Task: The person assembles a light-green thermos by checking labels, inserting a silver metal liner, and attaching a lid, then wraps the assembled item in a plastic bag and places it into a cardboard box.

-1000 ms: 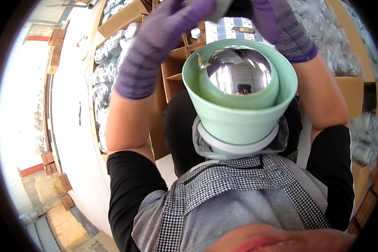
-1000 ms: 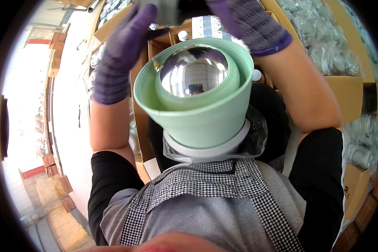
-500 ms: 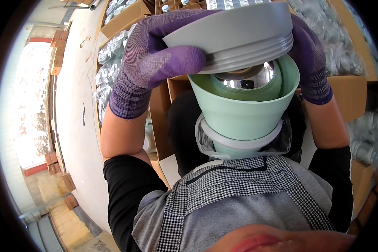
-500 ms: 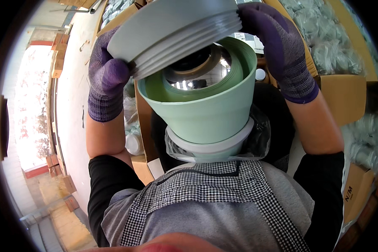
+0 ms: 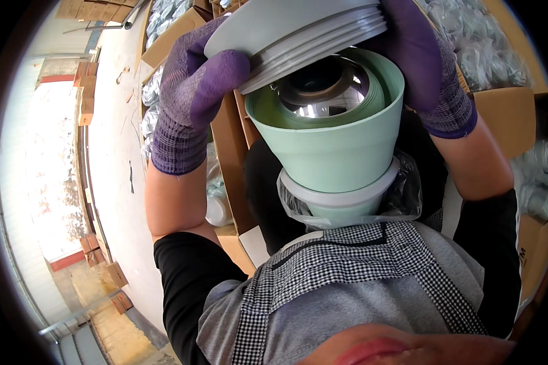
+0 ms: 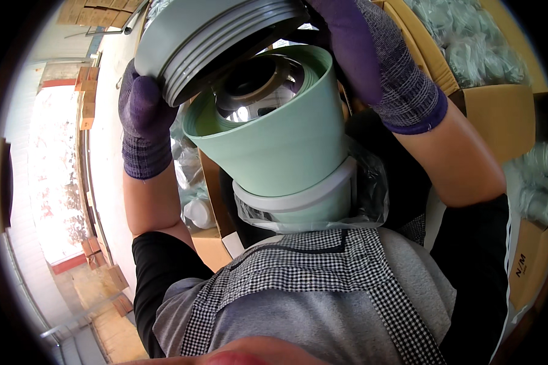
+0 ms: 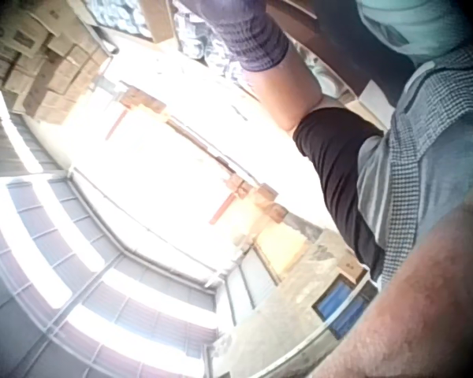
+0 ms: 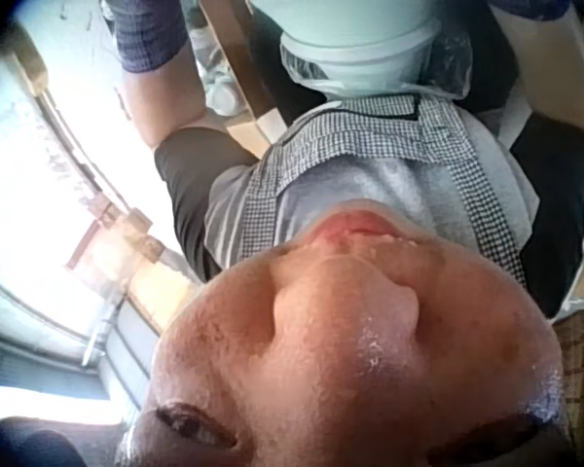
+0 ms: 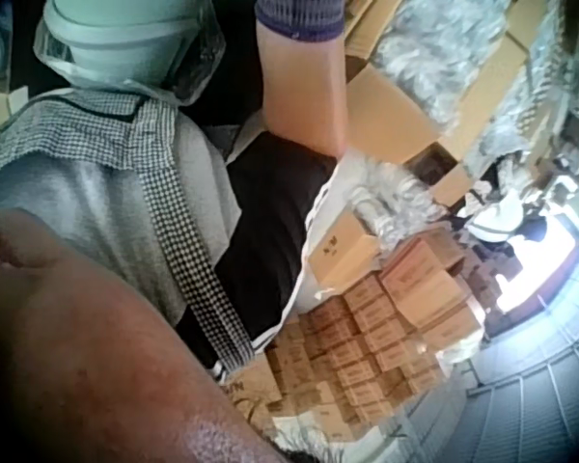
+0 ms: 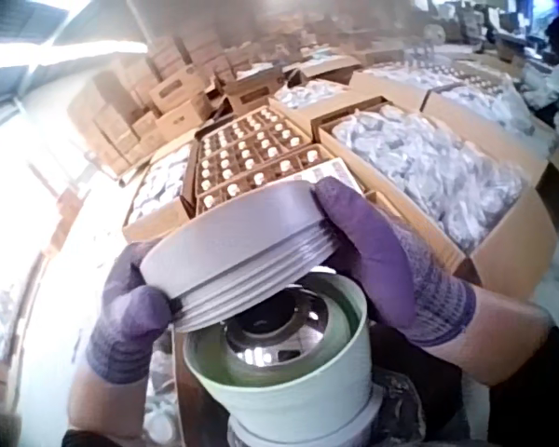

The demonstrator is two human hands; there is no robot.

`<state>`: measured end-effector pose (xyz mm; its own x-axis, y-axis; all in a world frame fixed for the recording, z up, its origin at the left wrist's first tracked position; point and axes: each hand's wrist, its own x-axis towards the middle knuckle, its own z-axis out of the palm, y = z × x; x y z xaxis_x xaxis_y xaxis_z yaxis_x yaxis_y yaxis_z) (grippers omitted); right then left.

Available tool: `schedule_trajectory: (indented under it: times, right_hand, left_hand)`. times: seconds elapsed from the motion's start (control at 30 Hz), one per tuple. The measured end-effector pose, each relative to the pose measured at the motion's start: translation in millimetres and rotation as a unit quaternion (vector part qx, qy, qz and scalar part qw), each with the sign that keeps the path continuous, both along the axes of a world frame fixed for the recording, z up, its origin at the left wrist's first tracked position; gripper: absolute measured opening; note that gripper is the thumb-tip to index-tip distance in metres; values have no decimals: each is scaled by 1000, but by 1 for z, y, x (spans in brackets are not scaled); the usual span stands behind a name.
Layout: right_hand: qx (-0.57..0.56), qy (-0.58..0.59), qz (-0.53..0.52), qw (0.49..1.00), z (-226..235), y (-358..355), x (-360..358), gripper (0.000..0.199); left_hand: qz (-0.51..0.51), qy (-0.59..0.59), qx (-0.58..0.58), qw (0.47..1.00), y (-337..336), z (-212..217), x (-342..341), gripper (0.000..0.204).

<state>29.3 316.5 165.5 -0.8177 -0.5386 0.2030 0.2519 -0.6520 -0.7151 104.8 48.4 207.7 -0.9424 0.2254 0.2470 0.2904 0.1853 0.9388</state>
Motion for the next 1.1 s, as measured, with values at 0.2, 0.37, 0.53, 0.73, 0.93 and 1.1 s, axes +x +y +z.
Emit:
schedule_trajectory:
  times: [0.2,0.37,0.53,0.73,0.93,1.1]
  right_hand:
    - [44,100,-44,993,6,3,8,49]
    - [125,173,-23,977,4,13,-4,52]
    - [217,271,-18,937,-13,10,-4,45]
    - [-41,-10,297,954,-70,-28,-44,54]
    - [71,226,201,950,-42,-28,-46,55]
    - [132,355,104,920,-39,-21,-52,36]
  left_hand:
    - [-63,-20,0,998,13,11,8,71]
    - [-150,45,-174,972,28,24,-8,83]
    - [-166,78,-202,962,23,25,-8,75]
    - [2,27,-417,908,88,45,16,58]
    - [59,38,-368,927,75,49,32,61]
    - [69,42,-274,958,61,36,36,58]
